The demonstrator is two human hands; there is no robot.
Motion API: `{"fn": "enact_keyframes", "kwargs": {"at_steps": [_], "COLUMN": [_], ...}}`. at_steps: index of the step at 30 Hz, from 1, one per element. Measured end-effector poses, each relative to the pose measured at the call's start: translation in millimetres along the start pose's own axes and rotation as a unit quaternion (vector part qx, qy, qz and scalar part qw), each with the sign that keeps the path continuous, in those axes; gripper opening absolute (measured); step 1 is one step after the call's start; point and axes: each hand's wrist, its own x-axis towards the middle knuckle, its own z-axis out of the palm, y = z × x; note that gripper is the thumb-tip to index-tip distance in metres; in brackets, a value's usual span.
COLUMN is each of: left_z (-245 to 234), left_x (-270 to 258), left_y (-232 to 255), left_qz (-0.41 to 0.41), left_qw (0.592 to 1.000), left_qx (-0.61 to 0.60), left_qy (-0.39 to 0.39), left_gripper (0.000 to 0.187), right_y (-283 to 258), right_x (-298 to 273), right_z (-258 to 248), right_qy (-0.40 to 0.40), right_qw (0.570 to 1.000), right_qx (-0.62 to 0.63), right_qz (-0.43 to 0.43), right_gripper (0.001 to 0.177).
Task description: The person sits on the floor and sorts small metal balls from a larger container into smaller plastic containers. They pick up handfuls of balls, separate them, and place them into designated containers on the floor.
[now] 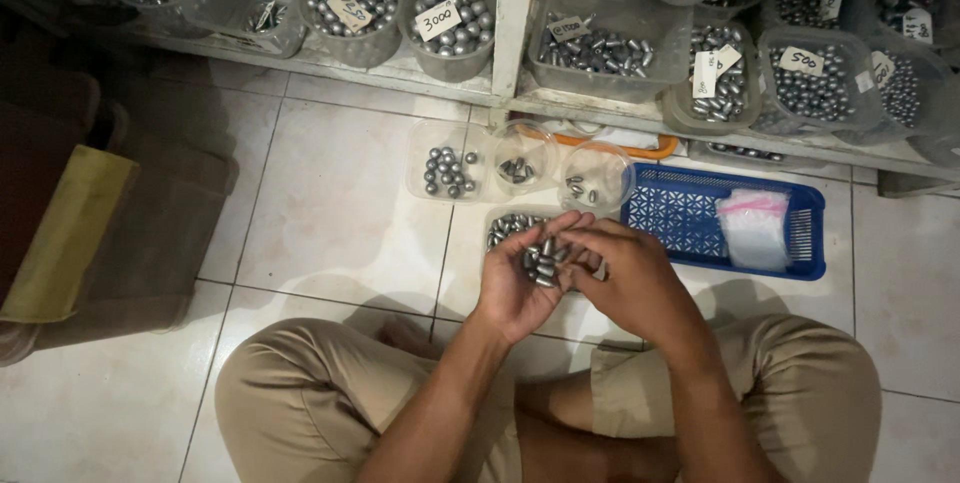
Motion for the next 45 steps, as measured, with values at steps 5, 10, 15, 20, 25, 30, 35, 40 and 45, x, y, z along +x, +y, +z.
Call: {"fn": "enact_keyframes", "kwargs": {"at_steps": [5,10,15,20,25,30,35,40,45], "left_z": [-7,-11,-9,3,6,6,0,-22,-16], "left_x": [4,7,6,-2,0,0,2,17,19], "left_y": [-2,-2,1,7,9,10,18,25,30], "left_qz": [0.005,0.005,0.023,0.046,0.055,0.050,0.052,0.068,0.065], "left_qw": [1.000,1.000,0.999,0.996,0.994,0.993,0.989,0.979,0.973], "left_qx": [0.025,0.023,-0.006,-0.020,-0.014,-0.014,-0.030,-0.014,0.002], "left_qy": [0.004,0.011,0.039,0.074,0.092,0.110,0.136,0.190,0.223], "left_gripper": [0.052,0.050,0.047,0.049,0.056,0.056,0.054,0.048,0.050], "right_y": [12,16,19,32,31,45,32,25,42], "right_x": [-2,-1,-1,3,7,9,25,61,100], "right_z": [7,8,5,9,15,23,10,9,28], "right_qy": [0.004,0.000,0.044,0.075,0.088,0.143,0.168,0.167,0.052], "right_qw": [1.000,0.999,0.995,0.974,0.952,0.939,0.958,0.980,0.994], "right_qx": [-0.016,-0.035,0.081,0.202,0.282,0.295,0.215,0.089,-0.090], "right_qz": [-0.012,-0.027,0.033,0.065,0.085,0.102,0.085,0.054,0.027], "right_gripper": [0.034,0.024,0.021,0.018,0.019,0.017,0.013,0.014,0.015]}}
